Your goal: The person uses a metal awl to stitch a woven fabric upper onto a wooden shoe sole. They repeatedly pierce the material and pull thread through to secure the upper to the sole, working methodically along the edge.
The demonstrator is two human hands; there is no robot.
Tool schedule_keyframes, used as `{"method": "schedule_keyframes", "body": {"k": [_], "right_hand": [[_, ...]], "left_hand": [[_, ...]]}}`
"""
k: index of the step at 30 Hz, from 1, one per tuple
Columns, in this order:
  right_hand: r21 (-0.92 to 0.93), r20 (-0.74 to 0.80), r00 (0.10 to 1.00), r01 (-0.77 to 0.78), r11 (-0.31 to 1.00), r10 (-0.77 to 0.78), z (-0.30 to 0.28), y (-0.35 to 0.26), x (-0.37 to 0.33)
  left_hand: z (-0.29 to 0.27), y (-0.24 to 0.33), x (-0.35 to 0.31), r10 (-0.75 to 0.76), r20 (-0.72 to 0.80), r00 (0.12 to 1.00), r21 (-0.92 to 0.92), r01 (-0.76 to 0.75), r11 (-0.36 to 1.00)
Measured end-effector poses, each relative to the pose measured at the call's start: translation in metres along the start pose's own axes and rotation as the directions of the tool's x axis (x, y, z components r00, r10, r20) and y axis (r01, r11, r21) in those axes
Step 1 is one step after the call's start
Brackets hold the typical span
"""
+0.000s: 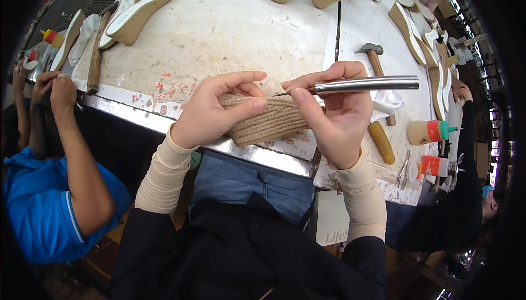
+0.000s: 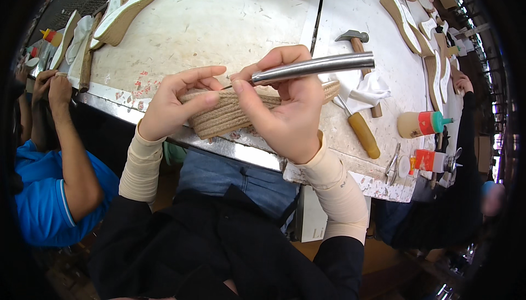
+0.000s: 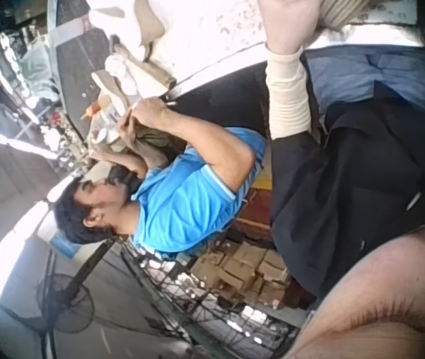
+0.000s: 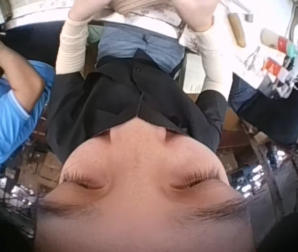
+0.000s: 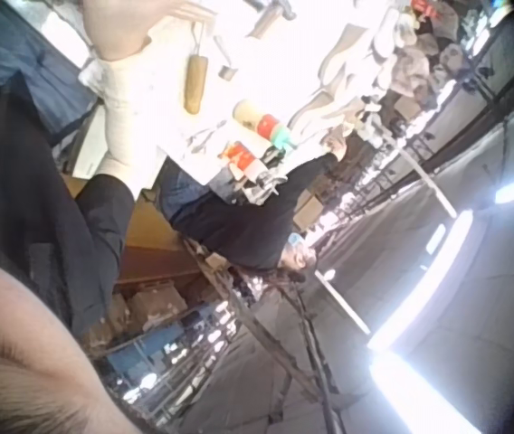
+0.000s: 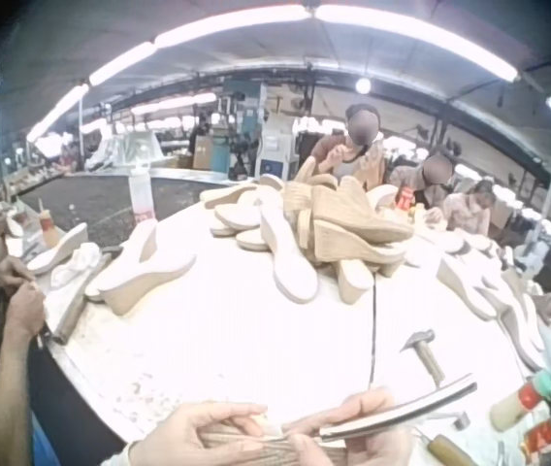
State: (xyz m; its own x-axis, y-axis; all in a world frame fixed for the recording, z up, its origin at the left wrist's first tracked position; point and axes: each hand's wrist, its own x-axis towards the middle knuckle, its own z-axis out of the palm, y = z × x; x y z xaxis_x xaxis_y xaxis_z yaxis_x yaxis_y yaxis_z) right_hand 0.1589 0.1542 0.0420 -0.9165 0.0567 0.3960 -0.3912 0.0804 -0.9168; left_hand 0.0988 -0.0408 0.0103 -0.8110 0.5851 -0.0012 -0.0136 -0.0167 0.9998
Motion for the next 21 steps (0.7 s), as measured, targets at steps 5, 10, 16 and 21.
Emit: {"method": "schedule_keyframes", "body": {"k": [5,10,16,21], "right_hand": [[-0.282,0.052,0.968,0.252,0.926,-0.247,-0.012,-0.006,-0.004],[-0.283,0.073,0.995,0.092,0.955,-0.074,-0.022,-0.011,-0.014],[-0.311,0.156,0.987,0.091,0.946,-0.044,-0.021,-0.003,-0.016],[-0.336,0.176,0.984,0.085,0.938,-0.027,-0.022,0.000,-0.016]], "left_hand": [[0.000,0.003,0.005,0.180,0.054,0.982,0.301,-0.188,0.935],[0.001,0.010,0.007,0.215,0.055,0.975,0.340,-0.220,0.914],[0.014,0.017,0.001,0.386,0.098,0.917,0.479,-0.384,0.789],[0.017,0.009,0.007,0.319,0.068,0.945,0.383,-0.320,0.866]]}}
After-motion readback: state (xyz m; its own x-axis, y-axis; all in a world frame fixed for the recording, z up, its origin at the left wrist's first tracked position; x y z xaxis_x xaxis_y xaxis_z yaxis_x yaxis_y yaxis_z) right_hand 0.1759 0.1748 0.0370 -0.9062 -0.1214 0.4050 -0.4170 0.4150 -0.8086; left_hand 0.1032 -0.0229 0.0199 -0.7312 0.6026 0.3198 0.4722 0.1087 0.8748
